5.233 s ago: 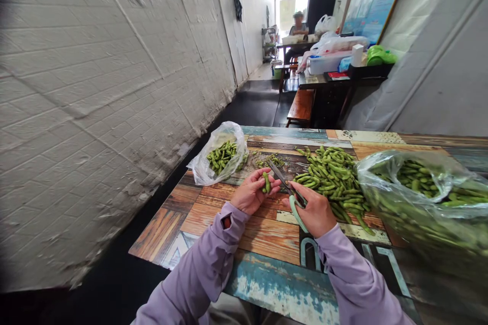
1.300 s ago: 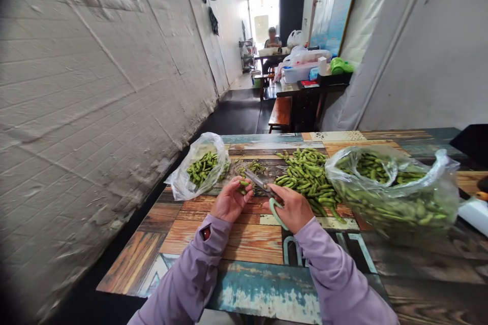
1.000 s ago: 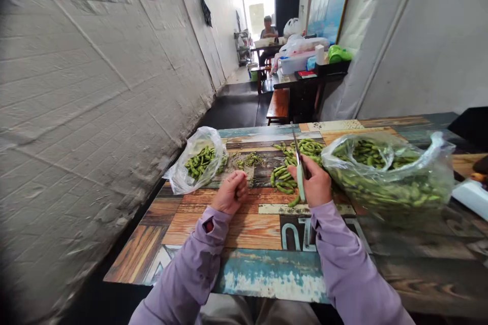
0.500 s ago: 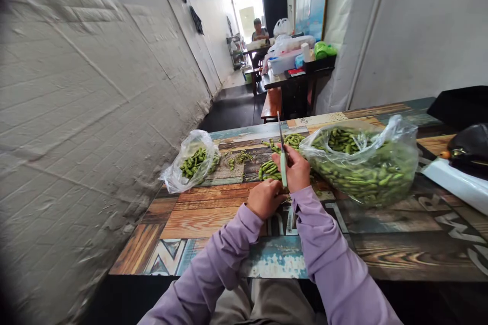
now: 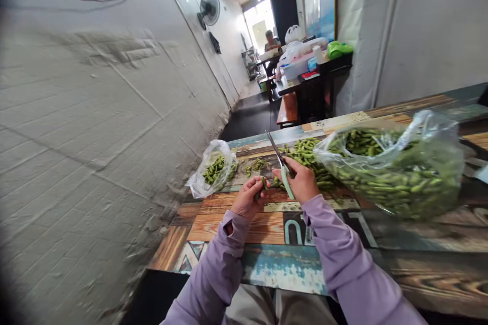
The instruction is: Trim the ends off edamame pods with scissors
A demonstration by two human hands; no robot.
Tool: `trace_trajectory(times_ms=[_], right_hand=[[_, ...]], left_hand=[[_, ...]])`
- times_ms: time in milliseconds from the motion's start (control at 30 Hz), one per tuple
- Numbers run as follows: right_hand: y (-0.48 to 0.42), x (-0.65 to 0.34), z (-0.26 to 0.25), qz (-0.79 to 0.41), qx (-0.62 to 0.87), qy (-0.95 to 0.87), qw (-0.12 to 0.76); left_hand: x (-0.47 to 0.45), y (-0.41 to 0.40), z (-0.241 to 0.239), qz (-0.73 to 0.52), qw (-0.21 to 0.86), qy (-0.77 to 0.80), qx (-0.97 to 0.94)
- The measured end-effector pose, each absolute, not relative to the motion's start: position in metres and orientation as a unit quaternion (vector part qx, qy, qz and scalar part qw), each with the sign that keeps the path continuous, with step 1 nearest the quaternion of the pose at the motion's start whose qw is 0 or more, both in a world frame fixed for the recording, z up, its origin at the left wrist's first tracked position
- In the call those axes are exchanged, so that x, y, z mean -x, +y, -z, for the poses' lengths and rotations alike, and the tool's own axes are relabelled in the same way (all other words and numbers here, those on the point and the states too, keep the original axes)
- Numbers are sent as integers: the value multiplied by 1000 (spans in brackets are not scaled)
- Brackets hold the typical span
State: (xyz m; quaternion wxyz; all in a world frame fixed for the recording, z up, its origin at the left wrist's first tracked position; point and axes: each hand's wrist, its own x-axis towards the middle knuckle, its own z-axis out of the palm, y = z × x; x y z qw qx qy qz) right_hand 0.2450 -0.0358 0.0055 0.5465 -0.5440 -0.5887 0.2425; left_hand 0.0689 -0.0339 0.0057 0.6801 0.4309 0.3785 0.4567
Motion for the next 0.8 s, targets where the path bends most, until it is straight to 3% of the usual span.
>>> trace_trajectory(times_ms=[433,800], right_hand=[[-48,-222,4,-163,508,-768,353],[-49,-219,11,-120,483,-796,345]], left_hand=[[-30,-10,2,-496,595,393,-495],[-28,-17,2,-490,569,394,-531]])
